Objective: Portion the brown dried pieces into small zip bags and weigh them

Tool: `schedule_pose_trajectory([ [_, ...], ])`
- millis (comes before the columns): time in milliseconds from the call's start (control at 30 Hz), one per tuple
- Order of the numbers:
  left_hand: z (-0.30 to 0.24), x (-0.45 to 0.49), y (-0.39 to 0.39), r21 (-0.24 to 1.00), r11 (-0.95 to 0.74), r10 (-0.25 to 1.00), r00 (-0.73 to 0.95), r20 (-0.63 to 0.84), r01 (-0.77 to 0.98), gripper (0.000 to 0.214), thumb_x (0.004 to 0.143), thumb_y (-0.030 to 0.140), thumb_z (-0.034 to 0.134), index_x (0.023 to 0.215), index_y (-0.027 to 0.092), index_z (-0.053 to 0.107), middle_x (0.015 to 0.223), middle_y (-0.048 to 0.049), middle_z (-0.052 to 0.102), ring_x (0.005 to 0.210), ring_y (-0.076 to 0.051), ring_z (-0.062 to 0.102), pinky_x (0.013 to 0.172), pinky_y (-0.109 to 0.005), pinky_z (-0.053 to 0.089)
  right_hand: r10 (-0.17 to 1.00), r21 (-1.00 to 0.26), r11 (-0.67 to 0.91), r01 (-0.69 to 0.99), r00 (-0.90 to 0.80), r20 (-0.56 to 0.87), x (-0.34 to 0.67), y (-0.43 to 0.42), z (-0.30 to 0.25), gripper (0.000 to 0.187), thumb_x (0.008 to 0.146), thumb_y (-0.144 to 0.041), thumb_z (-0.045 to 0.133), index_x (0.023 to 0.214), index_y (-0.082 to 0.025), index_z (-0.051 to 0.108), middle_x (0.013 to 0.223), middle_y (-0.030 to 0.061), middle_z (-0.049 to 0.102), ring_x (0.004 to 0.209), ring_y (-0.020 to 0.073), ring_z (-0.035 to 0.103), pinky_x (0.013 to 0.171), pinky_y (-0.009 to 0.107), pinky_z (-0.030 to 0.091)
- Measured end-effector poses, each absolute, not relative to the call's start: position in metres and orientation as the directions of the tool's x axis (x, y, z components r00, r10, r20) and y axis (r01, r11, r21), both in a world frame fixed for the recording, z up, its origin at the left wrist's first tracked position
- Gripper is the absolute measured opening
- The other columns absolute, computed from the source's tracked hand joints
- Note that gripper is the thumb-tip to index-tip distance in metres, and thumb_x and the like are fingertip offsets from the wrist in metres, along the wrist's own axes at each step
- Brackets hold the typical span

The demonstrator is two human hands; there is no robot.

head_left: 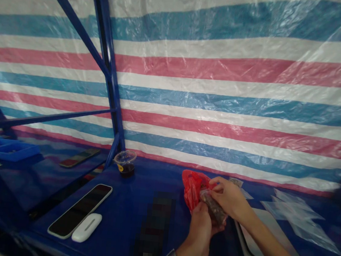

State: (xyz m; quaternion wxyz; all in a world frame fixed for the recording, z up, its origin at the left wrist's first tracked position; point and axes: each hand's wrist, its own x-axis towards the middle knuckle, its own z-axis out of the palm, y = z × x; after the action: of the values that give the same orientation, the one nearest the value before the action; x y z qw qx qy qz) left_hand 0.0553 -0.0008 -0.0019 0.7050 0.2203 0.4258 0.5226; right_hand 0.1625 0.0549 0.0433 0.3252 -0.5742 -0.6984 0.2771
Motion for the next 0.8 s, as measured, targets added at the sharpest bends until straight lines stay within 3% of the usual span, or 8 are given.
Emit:
schedule_pose_trajectory([
  [167,0.0,0.054,-0.001,0.795,0.395,0.914,0.11,-0.391,-0.46,0.044,0.109,0.029,0.025,0.101,0.012,0.065,0.076,-0.0074,0.073,0.057,-0.015,0.066,0.06,-0.026,0.051,0.98,-0.753,0.199,0.628,-0.145,0.139,0.161,0.052,0.044,0.018,0.08,-0.012,0.061,0.093,-0.024,0.067,0.071,-0.0006,0.076,0.069,0.0214,0.075,0.061,0.028,0.052],
  [333,-0.003,0.048,0.001,0.887,0.335,0.941,0.066,-0.332,-0.317,0.043,0.106,0.04,0.034,0.11,0.012,0.067,0.072,-0.0077,0.073,0.056,-0.02,0.067,0.06,-0.032,0.054,0.978,-0.778,0.207,0.594,-0.141,0.153,0.165,0.048,0.04,0.016,0.08,-0.019,0.062,0.094,-0.023,0.069,0.074,0.0004,0.078,0.071,0.0217,0.076,0.063,0.03,0.055],
  [433,-0.003,0.039,-0.001,0.957,0.177,0.983,-0.012,-0.185,-0.23,0.043,0.102,0.046,0.049,0.126,0.016,0.068,0.097,-0.0122,0.081,0.087,-0.028,0.077,0.086,-0.042,0.06,0.979,-0.875,0.202,0.441,-0.125,0.164,0.17,0.043,0.038,0.022,0.079,-0.034,0.068,0.099,-0.024,0.069,0.077,0.0021,0.079,0.072,0.0238,0.078,0.064,0.032,0.058],
  [500,-0.001,0.033,-0.005,0.981,0.072,0.995,-0.049,-0.082,-0.182,0.046,0.099,0.043,0.058,0.136,0.017,0.068,0.133,-0.0146,0.076,0.127,-0.031,0.069,0.115,-0.042,0.048,0.973,-0.918,0.223,0.327,-0.129,0.19,0.172,0.038,0.038,0.029,0.076,-0.043,0.073,0.098,-0.023,0.071,0.082,0.0044,0.082,0.078,0.026,0.079,0.072,0.035,0.062],
  [567,0.0,0.029,-0.009,0.995,-0.044,0.997,-0.06,0.038,-0.088,0.051,0.1,0.038,0.057,0.145,0.015,0.063,0.156,-0.014,0.062,0.15,-0.029,0.051,0.129,-0.04,0.031,0.966,-0.936,0.249,0.249,-0.129,0.223,0.174,0.032,0.04,0.036,0.074,-0.051,0.079,0.096,-0.023,0.074,0.091,0.0073,0.084,0.087,0.0284,0.08,0.083,0.039,0.063],
  [700,0.003,0.026,-0.015,0.953,-0.261,0.965,0.003,0.263,0.157,0.054,0.108,0.036,0.039,0.156,0.015,0.054,0.163,-0.0132,0.054,0.153,-0.027,0.047,0.13,-0.045,0.031,0.972,-0.96,0.234,0.155,-0.048,0.23,0.178,0.019,0.044,0.053,0.069,-0.065,0.085,0.101,-0.023,0.079,0.098,0.0095,0.084,0.095,0.0316,0.079,0.091,0.043,0.063],
  [800,0.005,0.027,-0.017,0.912,-0.348,0.936,0.025,0.351,0.217,0.052,0.11,0.035,0.035,0.156,0.02,0.053,0.161,-0.0114,0.056,0.151,-0.026,0.05,0.128,-0.048,0.035,0.976,-0.962,0.217,0.164,-0.047,0.212,0.183,0.01,0.048,0.052,0.073,-0.07,0.082,0.095,-0.022,0.081,0.095,0.0089,0.084,0.092,0.0305,0.078,0.09,0.042,0.062],
])
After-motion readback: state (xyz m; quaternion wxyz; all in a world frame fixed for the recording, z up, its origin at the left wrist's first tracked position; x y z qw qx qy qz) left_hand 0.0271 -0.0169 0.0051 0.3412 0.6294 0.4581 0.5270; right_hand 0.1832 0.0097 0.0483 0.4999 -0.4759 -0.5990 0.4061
